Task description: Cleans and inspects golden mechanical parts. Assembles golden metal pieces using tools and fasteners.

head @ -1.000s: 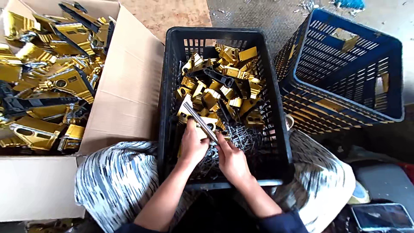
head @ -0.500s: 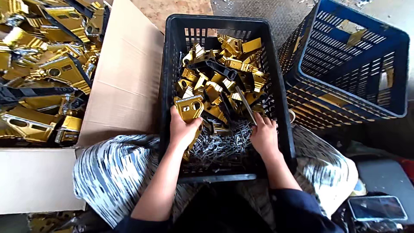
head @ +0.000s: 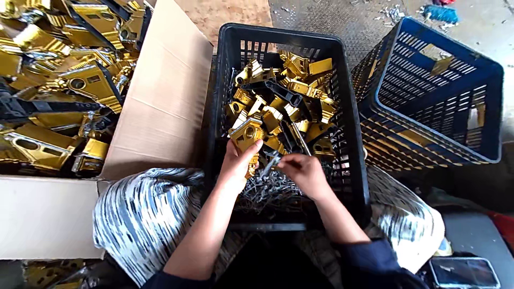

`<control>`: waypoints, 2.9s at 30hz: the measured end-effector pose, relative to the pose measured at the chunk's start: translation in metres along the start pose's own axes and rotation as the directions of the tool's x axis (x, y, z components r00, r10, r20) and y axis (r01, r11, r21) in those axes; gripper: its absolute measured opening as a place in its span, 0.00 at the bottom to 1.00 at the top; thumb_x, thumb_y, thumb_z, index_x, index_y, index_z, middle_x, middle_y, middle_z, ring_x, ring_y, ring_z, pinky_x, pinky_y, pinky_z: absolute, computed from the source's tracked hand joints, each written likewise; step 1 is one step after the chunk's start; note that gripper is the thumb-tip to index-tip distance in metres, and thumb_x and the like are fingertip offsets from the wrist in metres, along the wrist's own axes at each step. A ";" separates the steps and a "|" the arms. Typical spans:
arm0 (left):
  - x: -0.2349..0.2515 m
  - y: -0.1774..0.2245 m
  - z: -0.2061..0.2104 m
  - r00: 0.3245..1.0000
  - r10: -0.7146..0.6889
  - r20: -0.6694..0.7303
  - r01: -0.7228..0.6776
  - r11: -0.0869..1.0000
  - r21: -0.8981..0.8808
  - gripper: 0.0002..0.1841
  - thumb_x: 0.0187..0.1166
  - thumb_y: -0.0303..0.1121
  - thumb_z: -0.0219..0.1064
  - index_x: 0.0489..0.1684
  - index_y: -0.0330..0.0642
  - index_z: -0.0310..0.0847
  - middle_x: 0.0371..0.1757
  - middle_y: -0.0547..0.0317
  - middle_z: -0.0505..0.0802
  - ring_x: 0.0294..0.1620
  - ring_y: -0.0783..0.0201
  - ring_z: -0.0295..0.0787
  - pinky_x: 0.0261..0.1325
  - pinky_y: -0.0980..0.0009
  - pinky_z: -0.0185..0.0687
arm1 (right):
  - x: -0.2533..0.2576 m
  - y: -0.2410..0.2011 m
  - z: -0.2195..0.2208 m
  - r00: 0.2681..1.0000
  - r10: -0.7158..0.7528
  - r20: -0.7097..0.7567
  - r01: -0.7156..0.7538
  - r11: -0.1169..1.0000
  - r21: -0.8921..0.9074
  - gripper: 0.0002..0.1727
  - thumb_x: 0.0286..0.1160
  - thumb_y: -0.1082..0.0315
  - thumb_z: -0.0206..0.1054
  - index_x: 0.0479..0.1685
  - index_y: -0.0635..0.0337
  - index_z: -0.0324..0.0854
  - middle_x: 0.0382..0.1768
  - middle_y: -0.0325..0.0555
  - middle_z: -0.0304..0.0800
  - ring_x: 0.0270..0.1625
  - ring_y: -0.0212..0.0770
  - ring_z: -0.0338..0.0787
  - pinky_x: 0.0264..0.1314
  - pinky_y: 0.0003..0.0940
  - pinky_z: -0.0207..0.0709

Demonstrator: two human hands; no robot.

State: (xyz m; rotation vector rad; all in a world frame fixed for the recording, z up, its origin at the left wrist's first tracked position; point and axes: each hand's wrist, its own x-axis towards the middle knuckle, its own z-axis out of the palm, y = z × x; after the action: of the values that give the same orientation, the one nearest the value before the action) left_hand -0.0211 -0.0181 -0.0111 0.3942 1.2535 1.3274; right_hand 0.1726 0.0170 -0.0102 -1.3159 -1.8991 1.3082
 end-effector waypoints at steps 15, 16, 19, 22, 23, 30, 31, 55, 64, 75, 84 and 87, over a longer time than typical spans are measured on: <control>-0.010 -0.021 0.012 0.915 -0.004 0.403 -0.056 0.989 0.137 0.53 0.56 0.14 0.75 0.87 0.51 0.49 0.65 0.50 0.86 0.61 0.56 0.89 0.61 0.57 0.90 | -0.012 0.008 0.039 0.836 -0.270 -0.477 0.423 0.872 0.248 0.04 0.72 0.77 0.69 0.42 0.61 0.86 0.45 0.41 0.84 0.45 0.32 0.88 0.43 0.26 0.88; -0.009 -0.022 0.011 0.916 -0.002 0.402 -0.064 0.987 0.150 0.52 0.56 0.14 0.75 0.86 0.51 0.50 0.65 0.50 0.86 0.61 0.55 0.89 0.60 0.57 0.91 | -0.013 0.009 0.045 0.819 -0.267 -0.507 0.425 0.877 0.224 0.04 0.73 0.76 0.68 0.41 0.61 0.85 0.46 0.42 0.83 0.45 0.33 0.87 0.43 0.27 0.88; -0.009 -0.025 0.007 0.913 -0.001 0.408 -0.075 0.982 0.172 0.53 0.55 0.14 0.73 0.87 0.51 0.47 0.65 0.49 0.86 0.61 0.55 0.90 0.60 0.56 0.91 | -0.012 0.010 0.050 0.853 -0.185 -0.487 0.361 0.884 0.297 0.14 0.72 0.76 0.67 0.55 0.58 0.74 0.53 0.45 0.80 0.49 0.36 0.88 0.43 0.32 0.90; -0.013 -0.024 0.005 0.875 -0.029 0.483 -0.045 0.989 0.141 0.53 0.56 0.14 0.74 0.87 0.49 0.47 0.61 0.49 0.87 0.56 0.57 0.91 0.57 0.60 0.91 | -0.006 0.011 0.019 0.944 -0.274 -0.184 0.328 0.835 0.442 0.44 0.65 0.72 0.71 0.85 0.57 0.53 0.80 0.51 0.70 0.78 0.46 0.78 0.70 0.46 0.84; -0.013 -0.025 0.005 0.854 -0.047 0.518 -0.028 0.990 0.136 0.51 0.57 0.15 0.74 0.86 0.48 0.49 0.58 0.50 0.88 0.52 0.59 0.91 0.54 0.63 0.91 | -0.003 0.011 0.009 0.947 -0.308 -0.090 0.313 0.825 0.470 0.50 0.65 0.68 0.74 0.90 0.58 0.49 0.84 0.51 0.67 0.80 0.46 0.76 0.74 0.46 0.82; -0.015 -0.010 0.001 0.908 -0.252 0.335 0.218 0.966 0.137 0.42 0.67 0.15 0.68 0.84 0.50 0.52 0.43 0.53 0.88 0.32 0.65 0.86 0.36 0.73 0.86 | 0.011 0.022 0.016 0.993 -0.114 -0.037 0.119 0.917 0.381 0.40 0.68 0.62 0.76 0.83 0.60 0.66 0.66 0.51 0.86 0.60 0.41 0.91 0.60 0.40 0.89; -0.016 0.002 -0.001 0.953 -0.224 0.202 0.208 0.974 0.095 0.38 0.71 0.16 0.67 0.82 0.48 0.56 0.43 0.52 0.88 0.32 0.64 0.86 0.37 0.70 0.86 | 0.014 0.023 0.016 0.999 -0.040 0.010 0.035 0.953 0.302 0.43 0.69 0.56 0.76 0.86 0.58 0.63 0.70 0.51 0.83 0.62 0.42 0.89 0.60 0.42 0.88; 0.013 -0.019 0.004 0.974 0.159 0.160 -0.084 -0.401 0.912 0.22 0.73 0.51 0.73 0.51 0.40 0.90 0.57 0.42 0.90 0.66 0.40 0.82 0.71 0.41 0.67 | 0.040 0.018 0.038 0.971 -0.005 0.241 0.116 0.885 -0.450 0.11 0.69 0.70 0.75 0.49 0.59 0.88 0.39 0.54 0.94 0.46 0.57 0.94 0.52 0.62 0.86; 0.018 -0.023 0.009 0.953 0.223 0.203 -0.106 -0.382 0.918 0.12 0.80 0.34 0.63 0.49 0.43 0.92 0.48 0.51 0.95 0.57 0.48 0.89 0.71 0.43 0.67 | 0.031 0.013 0.069 0.804 0.480 0.352 -0.064 0.658 -0.751 0.15 0.83 0.65 0.61 0.58 0.63 0.87 0.59 0.67 0.89 0.63 0.69 0.88 0.60 0.71 0.80; -0.007 0.034 -0.023 0.940 0.242 0.242 -0.286 0.944 0.167 0.40 0.79 0.14 0.56 0.92 0.58 0.53 0.66 0.56 0.89 0.56 0.61 0.92 0.59 0.61 0.90 | -0.011 -0.010 -0.046 0.972 0.045 0.232 -0.079 0.987 0.137 0.10 0.69 0.78 0.74 0.48 0.65 0.88 0.34 0.44 0.94 0.31 0.34 0.94 0.40 0.32 0.92; -0.002 -0.005 0.014 0.963 -0.004 0.269 0.047 0.987 -0.151 0.25 0.94 0.49 0.37 0.87 0.64 0.63 0.66 0.59 0.88 0.58 0.62 0.90 0.56 0.60 0.89 | -0.026 -0.009 -0.014 0.997 0.069 0.032 -0.073 0.732 0.678 0.12 0.65 0.79 0.73 0.47 0.61 0.91 0.21 0.37 0.84 0.17 0.25 0.74 0.22 0.21 0.72; 0.003 -0.019 0.017 0.955 -0.015 0.297 0.016 1.000 -0.002 0.25 0.90 0.47 0.55 0.85 0.57 0.65 0.61 0.55 0.90 0.54 0.62 0.90 0.55 0.62 0.89 | -0.024 0.000 0.006 0.994 -0.016 -0.111 0.055 0.932 0.359 0.09 0.64 0.71 0.80 0.43 0.58 0.94 0.23 0.35 0.86 0.21 0.24 0.77 0.24 0.22 0.74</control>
State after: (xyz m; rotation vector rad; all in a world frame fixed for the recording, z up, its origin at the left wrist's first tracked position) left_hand 0.0016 -0.0135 -0.0219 0.5585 0.9995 1.2056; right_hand 0.1779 -0.0066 -0.0095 -1.1303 -1.5115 1.4543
